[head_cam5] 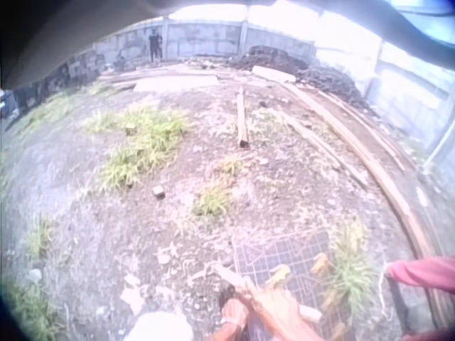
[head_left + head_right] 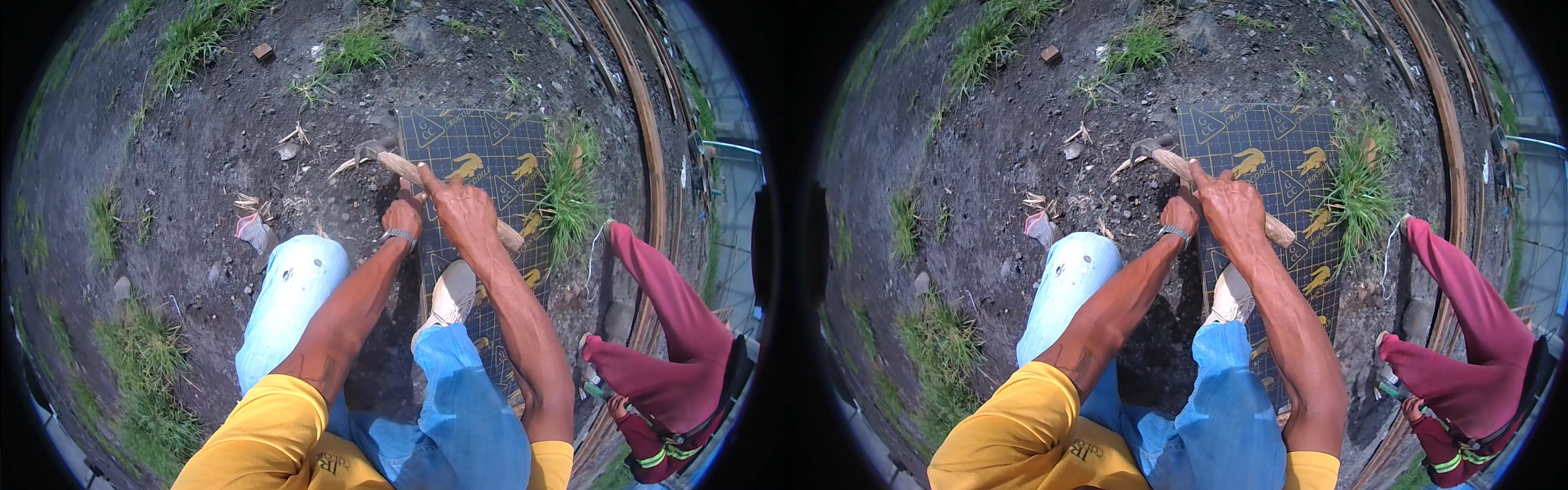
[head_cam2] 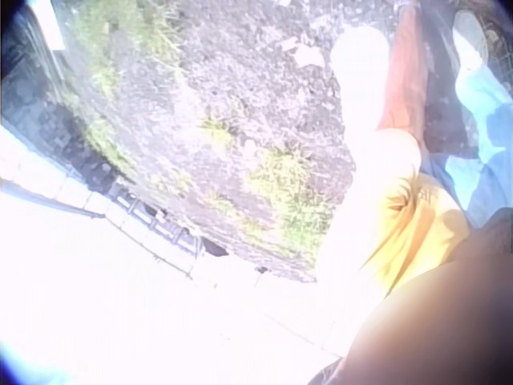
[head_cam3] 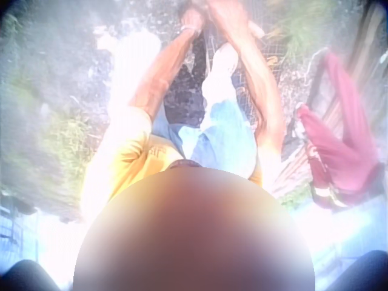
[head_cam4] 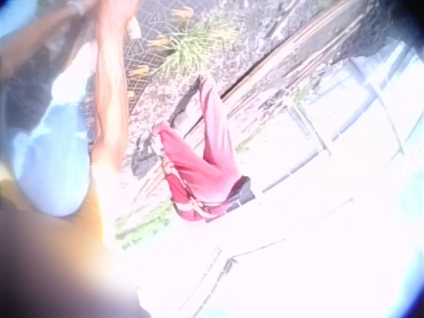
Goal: The person kneels on the ground and positions a patterned tile on wooden supports. They then use a hammer to drive nails into the tile at multiple points along its edges to secure it in place.
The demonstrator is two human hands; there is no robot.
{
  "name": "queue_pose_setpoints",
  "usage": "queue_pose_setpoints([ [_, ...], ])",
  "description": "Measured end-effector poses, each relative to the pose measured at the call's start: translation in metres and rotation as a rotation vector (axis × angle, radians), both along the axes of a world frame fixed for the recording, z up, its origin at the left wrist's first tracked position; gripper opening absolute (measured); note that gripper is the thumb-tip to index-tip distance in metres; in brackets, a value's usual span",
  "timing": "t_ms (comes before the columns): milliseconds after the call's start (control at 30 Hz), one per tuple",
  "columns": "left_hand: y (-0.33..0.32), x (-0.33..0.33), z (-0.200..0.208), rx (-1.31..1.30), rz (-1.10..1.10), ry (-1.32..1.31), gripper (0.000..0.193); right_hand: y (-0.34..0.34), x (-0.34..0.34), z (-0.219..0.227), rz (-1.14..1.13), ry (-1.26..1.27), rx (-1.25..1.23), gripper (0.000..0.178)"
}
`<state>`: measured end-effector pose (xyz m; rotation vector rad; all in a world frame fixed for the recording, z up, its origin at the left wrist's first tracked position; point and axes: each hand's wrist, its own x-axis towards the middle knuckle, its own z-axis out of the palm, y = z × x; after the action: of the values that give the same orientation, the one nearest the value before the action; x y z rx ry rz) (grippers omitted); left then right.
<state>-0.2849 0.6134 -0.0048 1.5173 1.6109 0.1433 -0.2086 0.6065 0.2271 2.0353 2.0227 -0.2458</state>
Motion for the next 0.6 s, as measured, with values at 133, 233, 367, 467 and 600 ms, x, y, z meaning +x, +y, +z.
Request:
queue_pose_setpoints([
  [133, -0.006, -0.002, -0.002, -0.014, -0.054, -0.072, 0.073, -0.009, -0.008, -0.010, -0.059, 0.015, -0.091, 0.071],
  [233, -0.013, 0.001, -0.009, 0.009, 0.045, -0.233, 0.073, -0.025, -0.021, -0.006, 0.002, 0.112, 0.039, 0.074],
  [367, -0.012, 0.003, -0.004, -0.046, 0.000, -0.093, 0.073, -0.032, -0.028, 0.007, 0.045, 0.256, 0.056, 0.077],
  [467, -0.002, 0.000, 0.012, -0.066, -0.010, -0.057, 0.074, -0.042, -0.012, 0.006, -0.131, 0.431, -0.036, 0.077],
  [600, 0.005, -0.004, 0.033, -0.041, 0.002, -0.035, 0.074, -0.056, 0.022, -0.022, -0.362, 0.508, 0.055, 0.076],
])
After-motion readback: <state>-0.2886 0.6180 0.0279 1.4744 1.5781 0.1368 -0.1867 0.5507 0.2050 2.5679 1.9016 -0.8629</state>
